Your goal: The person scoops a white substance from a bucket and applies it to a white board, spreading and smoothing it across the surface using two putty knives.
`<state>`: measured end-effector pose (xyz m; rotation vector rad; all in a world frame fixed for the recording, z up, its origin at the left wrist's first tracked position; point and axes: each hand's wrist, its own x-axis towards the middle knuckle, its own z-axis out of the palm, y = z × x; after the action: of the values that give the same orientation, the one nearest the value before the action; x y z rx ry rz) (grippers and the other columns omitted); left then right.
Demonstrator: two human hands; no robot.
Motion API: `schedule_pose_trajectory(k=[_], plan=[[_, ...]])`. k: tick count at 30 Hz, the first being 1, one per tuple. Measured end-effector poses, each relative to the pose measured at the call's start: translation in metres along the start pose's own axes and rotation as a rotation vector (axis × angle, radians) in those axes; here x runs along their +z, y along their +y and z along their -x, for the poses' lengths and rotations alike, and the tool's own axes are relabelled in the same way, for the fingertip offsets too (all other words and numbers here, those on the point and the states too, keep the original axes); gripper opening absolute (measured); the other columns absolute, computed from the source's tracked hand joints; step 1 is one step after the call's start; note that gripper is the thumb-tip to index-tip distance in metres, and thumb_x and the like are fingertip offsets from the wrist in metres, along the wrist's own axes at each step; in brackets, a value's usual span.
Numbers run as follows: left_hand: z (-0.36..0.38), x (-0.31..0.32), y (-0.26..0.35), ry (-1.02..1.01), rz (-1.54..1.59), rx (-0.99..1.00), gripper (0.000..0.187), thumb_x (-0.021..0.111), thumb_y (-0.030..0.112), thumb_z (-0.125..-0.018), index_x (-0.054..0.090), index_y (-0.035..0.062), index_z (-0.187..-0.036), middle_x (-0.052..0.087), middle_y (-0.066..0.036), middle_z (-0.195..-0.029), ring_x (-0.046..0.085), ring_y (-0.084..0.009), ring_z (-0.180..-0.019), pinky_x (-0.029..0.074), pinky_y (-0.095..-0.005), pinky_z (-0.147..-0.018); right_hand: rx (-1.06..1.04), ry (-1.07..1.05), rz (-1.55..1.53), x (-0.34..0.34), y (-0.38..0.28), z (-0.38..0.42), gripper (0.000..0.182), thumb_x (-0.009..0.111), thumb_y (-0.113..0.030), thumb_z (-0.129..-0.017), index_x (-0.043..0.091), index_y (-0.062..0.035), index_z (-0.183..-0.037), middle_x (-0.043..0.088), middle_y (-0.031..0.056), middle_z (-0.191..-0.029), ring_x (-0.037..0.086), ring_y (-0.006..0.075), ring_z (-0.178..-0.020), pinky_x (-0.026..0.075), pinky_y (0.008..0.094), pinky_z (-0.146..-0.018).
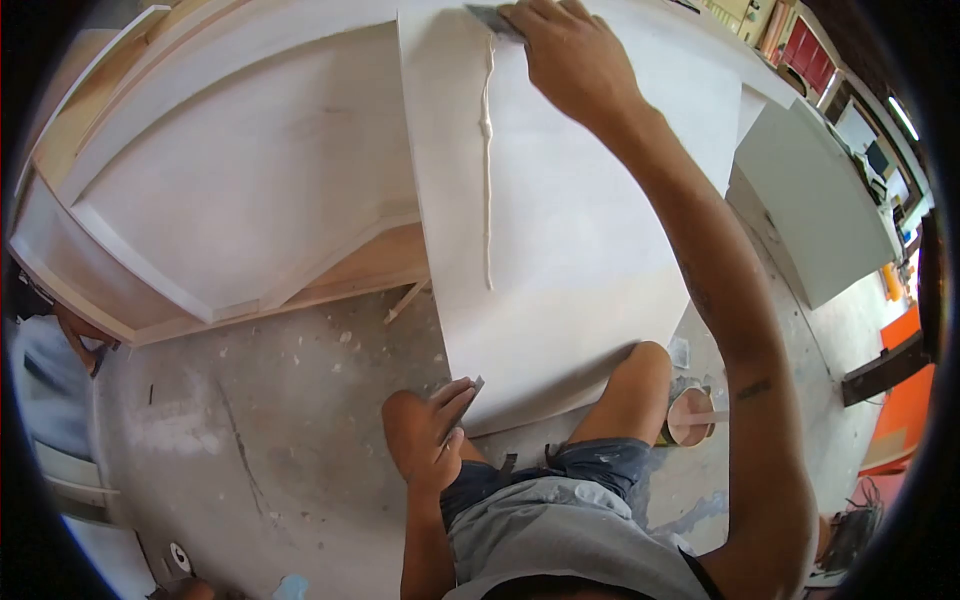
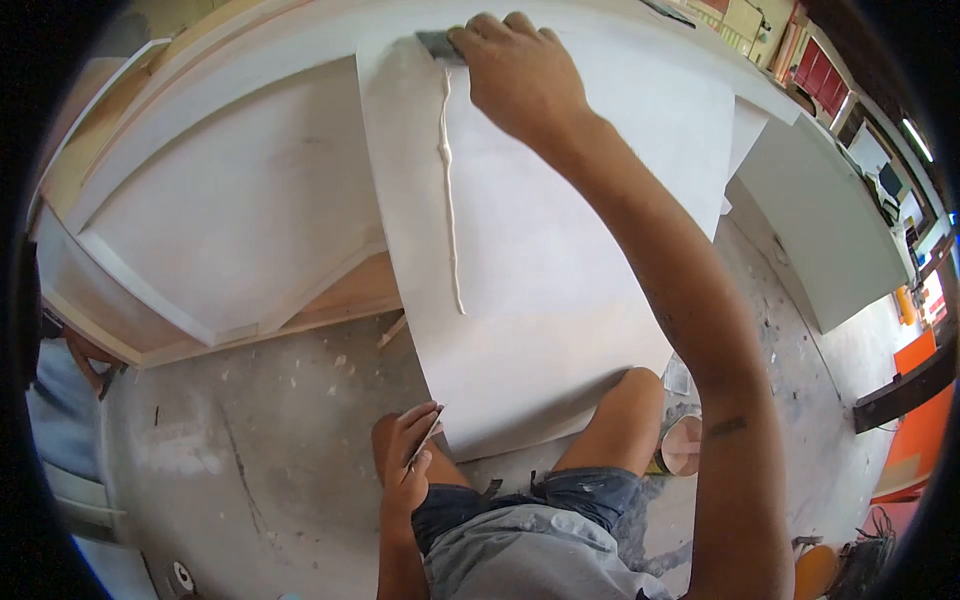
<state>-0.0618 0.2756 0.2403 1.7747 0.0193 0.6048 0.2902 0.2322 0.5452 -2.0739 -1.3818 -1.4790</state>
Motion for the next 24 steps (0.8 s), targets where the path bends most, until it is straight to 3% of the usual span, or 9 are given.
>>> schedule_pose_trajectory(k=[3, 7, 9, 10, 11, 13, 15, 17, 24], plan=[[0.000, 0.001, -0.005, 0.008, 0.039, 0.024, 0.048, 0.045, -0.004, -0.089, 0.053, -0.0075, -0.136, 0.045, -0.021, -0.145, 0.047, -0.0322, -0.135, 0.045, -0.0429, -0.111, 0.062, -0.209, -0.010, -0.003, -0.001, -0.011, 0.039, 0.049, -0.001, -0.086, 0.061, -0.0019, -0.123, 0.063, 0.0152, -0.120, 0.060, 0.0371, -0.107, 0.049, 0.0484, -0.094], [0.000, 0.006, -0.009, 0.054, 0.151, -0.053, 0.048, 0.044, -0.005, -0.088, 0.053, -0.0079, -0.135, 0.046, -0.021, -0.143, 0.049, -0.0325, -0.134, 0.048, -0.0462, -0.109, 0.076, -0.256, -0.072, 0.001, -0.021, 0.005, 0.037, 0.049, -0.001, -0.086, 0.062, -0.0024, -0.121, 0.062, 0.0152, -0.120, 0.058, 0.0352, -0.111, 0.047, 0.0477, -0.096], [0.002, 0.006, -0.013, 0.083, 0.210, -0.103, 0.048, 0.044, -0.005, -0.087, 0.053, -0.0078, -0.135, 0.046, -0.021, -0.143, 0.050, -0.0325, -0.133, 0.049, -0.0481, -0.108, -0.025, -0.030, -0.040, 0.015, -0.027, 0.027, 0.035, 0.062, 0.000, -0.081, 0.067, -0.0097, -0.113, 0.068, 0.0053, -0.109, 0.063, 0.0294, -0.103, 0.053, 0.0423, -0.080], [0.002, 0.007, -0.017, 0.121, 0.286, -0.131, 0.050, 0.045, -0.004, -0.086, 0.051, -0.0075, -0.136, 0.047, -0.021, -0.141, 0.052, -0.0334, -0.131, 0.050, -0.0505, -0.106, -0.076, 0.007, 0.041, 0.025, -0.032, 0.036, 0.035, 0.062, -0.001, -0.081, 0.066, -0.0088, -0.115, 0.066, 0.0062, -0.112, 0.063, 0.0304, -0.103, 0.054, 0.0428, -0.079], [0.001, 0.007, -0.020, 0.159, 0.363, -0.158, 0.052, 0.047, -0.003, -0.085, 0.050, -0.0072, -0.137, 0.048, -0.021, -0.140, 0.053, -0.0343, -0.130, 0.050, -0.0529, -0.105, -0.113, -0.021, 0.026, 0.028, -0.033, 0.048, 0.037, 0.063, -0.003, -0.081, 0.064, -0.0085, -0.118, 0.064, 0.0067, -0.116, 0.062, 0.0300, -0.102, 0.053, 0.0421, -0.077], [-0.004, 0.005, -0.023, 0.177, 0.418, -0.182, 0.056, 0.049, -0.002, -0.083, 0.048, -0.0065, -0.139, 0.050, -0.020, -0.138, 0.054, -0.0355, -0.129, 0.050, -0.0544, -0.105, -0.060, -0.256, -0.009, 0.014, -0.054, 0.068, 0.049, 0.063, -0.002, -0.082, 0.062, -0.0101, -0.130, 0.062, 0.0095, -0.127, 0.059, 0.0320, -0.113, 0.052, 0.0448, -0.092], [-0.006, 0.004, -0.025, 0.193, 0.468, -0.204, 0.060, 0.051, -0.001, -0.081, 0.046, -0.0059, -0.141, 0.051, -0.020, -0.136, 0.055, -0.0366, -0.128, 0.050, -0.0559, -0.105, -0.132, -0.261, -0.030, 0.015, -0.066, 0.096, 0.053, 0.064, -0.004, -0.079, 0.060, -0.0104, -0.132, 0.059, 0.0090, -0.130, 0.057, 0.0304, -0.110, 0.052, 0.0410, -0.084], [-0.007, 0.006, -0.028, 0.262, 0.622, -0.141, 0.061, 0.042, -0.010, -0.079, 0.047, -0.0094, -0.140, 0.051, -0.021, -0.139, 0.054, -0.0384, -0.129, 0.047, -0.0539, -0.107, -0.177, -0.279, -0.057, 0.015, -0.080, 0.124, 0.055, 0.062, -0.007, -0.078, 0.059, -0.0091, -0.133, 0.057, 0.0084, -0.133, 0.055, 0.0300, -0.111, 0.052, 0.0397, -0.083], [0.002, 0.000, -0.031, 0.281, 0.740, -0.133, 0.063, 0.039, -0.009, -0.083, 0.040, -0.0073, -0.146, 0.050, -0.022, -0.142, 0.051, -0.0416, -0.133, 0.044, -0.0606, -0.109, -0.276, -0.422, -0.147, 0.009, -0.114, 0.215, 0.058, 0.062, -0.011, -0.079, 0.056, -0.0029, -0.136, 0.052, 0.0114, -0.134, 0.050, 0.0311, -0.117, 0.050, 0.0362, -0.078]])
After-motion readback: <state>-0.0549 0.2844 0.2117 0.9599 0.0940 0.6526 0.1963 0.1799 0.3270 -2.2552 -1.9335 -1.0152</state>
